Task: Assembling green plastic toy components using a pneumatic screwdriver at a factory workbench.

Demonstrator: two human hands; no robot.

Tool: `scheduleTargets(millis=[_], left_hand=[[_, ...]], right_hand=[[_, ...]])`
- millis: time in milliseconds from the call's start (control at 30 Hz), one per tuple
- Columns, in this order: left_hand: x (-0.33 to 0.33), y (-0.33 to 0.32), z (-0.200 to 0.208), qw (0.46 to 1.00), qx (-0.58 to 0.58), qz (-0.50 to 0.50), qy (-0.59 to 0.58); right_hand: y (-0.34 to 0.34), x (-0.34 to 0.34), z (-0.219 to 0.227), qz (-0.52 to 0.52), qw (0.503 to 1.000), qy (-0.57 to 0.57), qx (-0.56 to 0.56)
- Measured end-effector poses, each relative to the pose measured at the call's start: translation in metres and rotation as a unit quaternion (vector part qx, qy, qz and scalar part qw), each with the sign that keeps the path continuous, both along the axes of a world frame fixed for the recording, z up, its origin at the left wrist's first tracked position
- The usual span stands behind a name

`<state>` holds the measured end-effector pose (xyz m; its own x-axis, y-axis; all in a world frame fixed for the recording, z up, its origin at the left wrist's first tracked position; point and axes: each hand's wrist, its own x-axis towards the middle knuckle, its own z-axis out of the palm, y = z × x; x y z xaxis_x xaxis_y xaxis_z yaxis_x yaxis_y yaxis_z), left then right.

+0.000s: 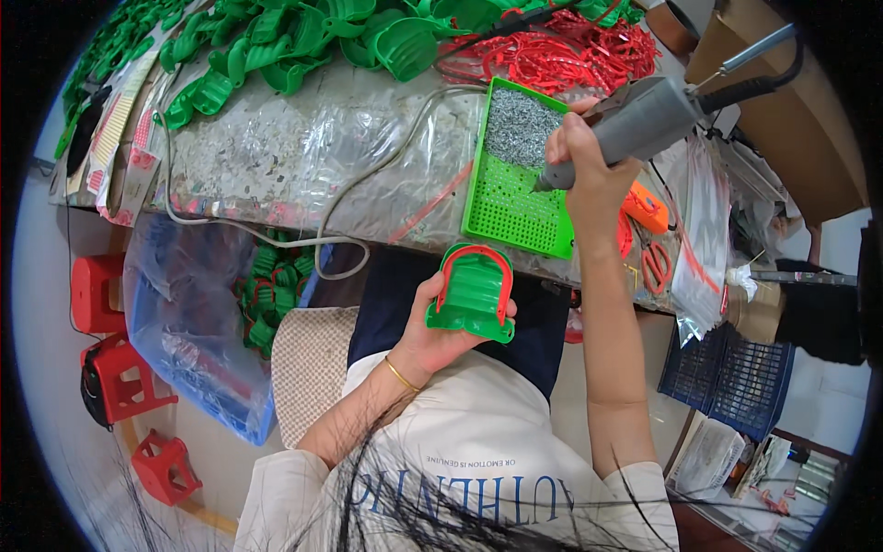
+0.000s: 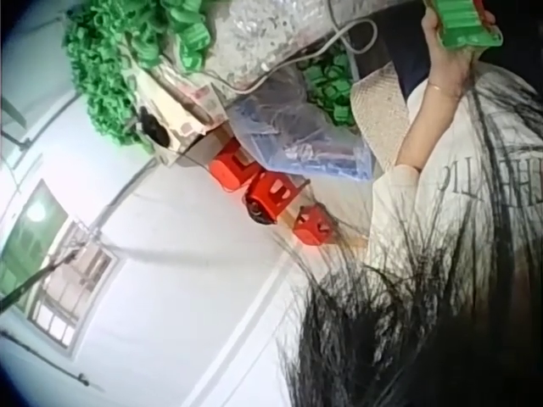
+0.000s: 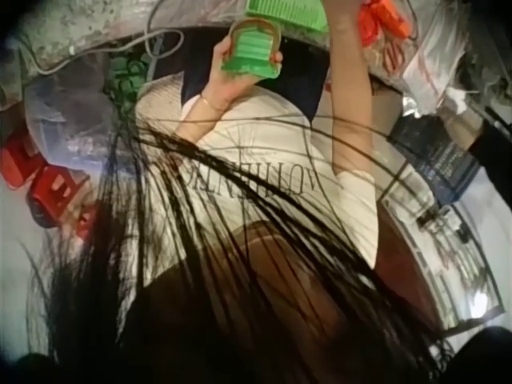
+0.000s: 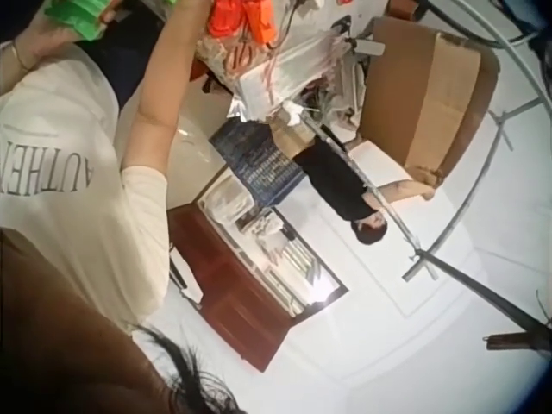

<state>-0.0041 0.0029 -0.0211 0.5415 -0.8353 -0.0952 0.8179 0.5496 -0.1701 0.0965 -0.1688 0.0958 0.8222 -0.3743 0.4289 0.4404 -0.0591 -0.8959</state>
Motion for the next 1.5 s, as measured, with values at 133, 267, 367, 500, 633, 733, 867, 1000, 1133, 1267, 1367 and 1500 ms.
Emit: scheduleTargets(millis=[133,267,367,500,633,733,867,1000,1133,1267,1367,1500], left_hand=[[0.001,0.001,-0.002,1.0,0.006,-0.001,0.003],[0.001,0.001,-0.003,1.0,0.005,-0.003,0.006],[0.001,-0.001,-0.003,1.0,0.01,0.007,0.005],[0.002,0.0,-0.002,1.0,0.02,0.006,0.0],[0.004,-0.001,-0.002,1.0,0.023,0.006,0.004],[0.004,-0.001,-0.004,1.0,0.027,0.005,0.003],[0.004,0.0,-0.006,1.0,0.031,0.001,0.0],[0.004,0.001,-0.006,1.0,0.024,0.001,-0.003],[0.004,0.001,-0.007,0.999,0.032,0.001,0.001],[0.006,0.001,-0.007,0.999,0.039,0.006,-0.005],[0.007,0.001,-0.005,0.998,0.052,0.008,-0.023],[0.005,0.001,-0.002,0.998,0.059,0.007,-0.02]], right_hand=[[0.006,-0.005,-0.021,0.0,1.0,0.019,0.022],[0.01,-0.005,-0.034,0.004,0.999,0.032,0.029],[0.012,-0.002,-0.043,-0.001,0.999,0.032,0.025],[0.013,0.002,-0.052,-0.011,0.999,0.026,0.015],[0.015,0.004,-0.053,-0.014,0.999,0.027,0.012],[0.015,0.003,-0.054,-0.017,1.0,0.023,0.01],[0.017,0.003,-0.055,-0.022,0.999,0.024,0.008],[0.017,0.002,-0.056,-0.019,0.999,0.026,-0.005],[0.019,0.001,-0.053,-0.021,0.999,0.029,-0.005],[0.018,-0.007,-0.036,-0.031,0.999,0.018,0.029],[0.025,-0.021,-0.008,-0.013,0.998,0.011,0.064],[0.041,-0.043,0.005,0.028,0.996,0.037,0.072]])
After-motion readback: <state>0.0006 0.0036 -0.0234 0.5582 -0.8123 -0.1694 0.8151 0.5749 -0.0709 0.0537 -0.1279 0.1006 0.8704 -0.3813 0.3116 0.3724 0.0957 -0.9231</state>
